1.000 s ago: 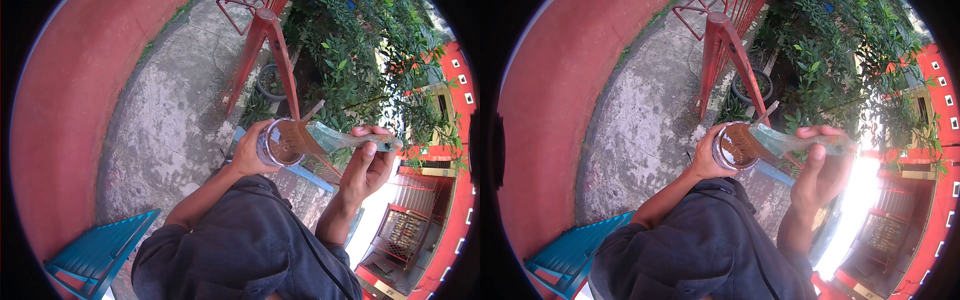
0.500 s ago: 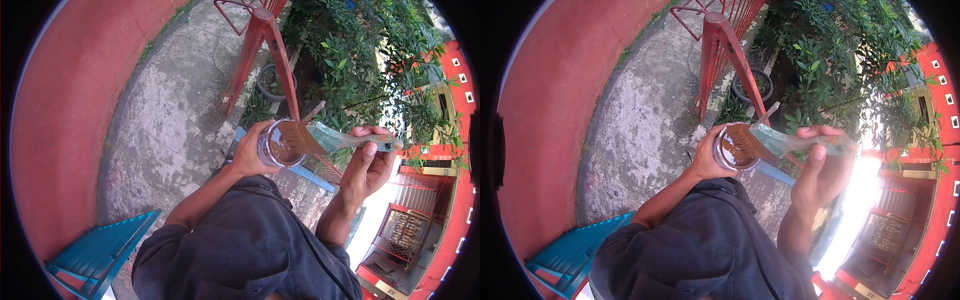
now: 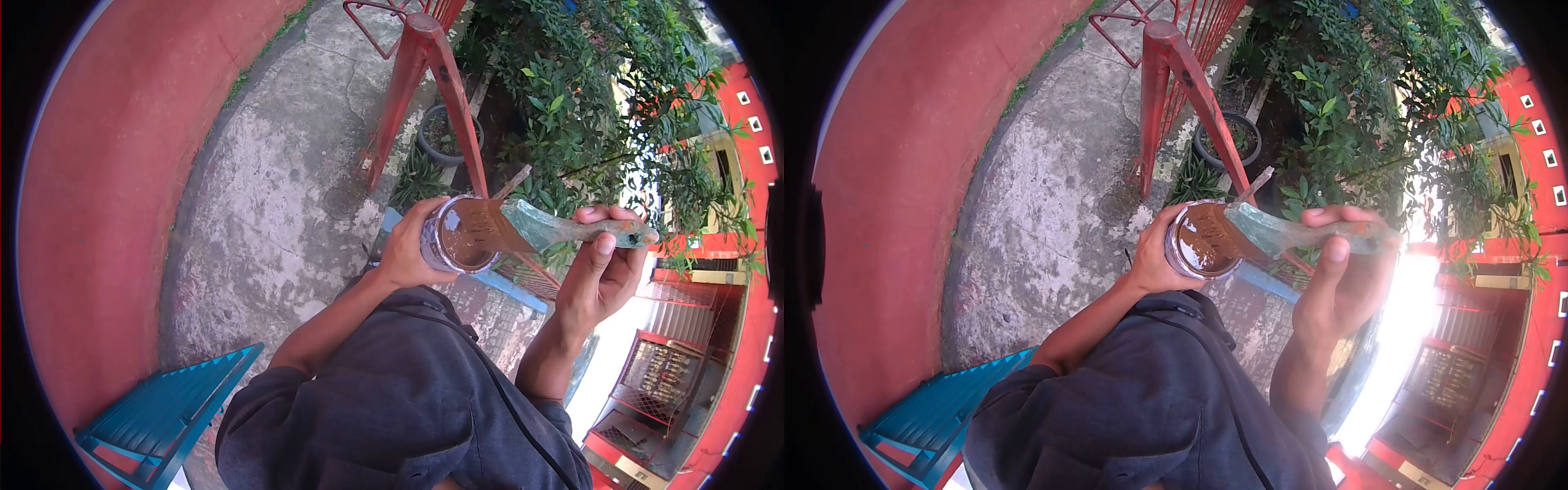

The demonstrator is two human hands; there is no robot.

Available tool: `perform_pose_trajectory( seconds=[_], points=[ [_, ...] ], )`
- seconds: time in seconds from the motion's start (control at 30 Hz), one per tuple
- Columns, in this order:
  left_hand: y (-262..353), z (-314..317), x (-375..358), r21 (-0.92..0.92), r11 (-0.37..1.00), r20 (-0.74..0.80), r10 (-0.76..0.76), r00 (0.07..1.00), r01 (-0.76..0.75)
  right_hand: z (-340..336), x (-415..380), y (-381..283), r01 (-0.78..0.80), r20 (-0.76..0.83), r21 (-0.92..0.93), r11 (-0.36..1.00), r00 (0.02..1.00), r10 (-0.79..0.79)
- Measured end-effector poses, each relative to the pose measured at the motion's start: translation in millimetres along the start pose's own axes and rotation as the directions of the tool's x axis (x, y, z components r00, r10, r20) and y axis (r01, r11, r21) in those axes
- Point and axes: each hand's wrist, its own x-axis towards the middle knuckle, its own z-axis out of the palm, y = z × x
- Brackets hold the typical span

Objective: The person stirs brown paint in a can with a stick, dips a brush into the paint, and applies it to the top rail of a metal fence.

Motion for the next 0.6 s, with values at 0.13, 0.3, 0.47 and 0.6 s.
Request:
perform_pose_trajectory(
  seconds=[0.13, 0.3, 0.47, 0.6],
  points=[
    [0.8, 0.5, 0.0, 0.012, 1.000, -0.002, 0.001, 1.000, -0.001, -0.8, -0.2, 1.2, 0.000, -0.004, 0.009, 1.000, 1.000, 0.000],
    [1.8, -0.6, 0.9, 0.015, 1.000, 0.000, 0.004, 1.000, -0.004, -1.2, 0.4, -0.1, -0.003, -0.004, 0.002, 1.000, 1.000, 0.003],
    [3.9, -0.3, 1.8, 0.019, 1.000, -0.001, 0.008, 1.000, -0.008, -1.4, 1.5, 0.1, 0.007, 0.000, 0.015, 1.000, 1.000, -0.007],
    [3.7, -0.2, 1.6, 0.012, 1.000, 0.005, 0.009, 1.000, -0.009, -1.8, 1.6, -0.1, 0.013, 0.003, 0.010, 1.000, 1.000, -0.013]
  ],
)
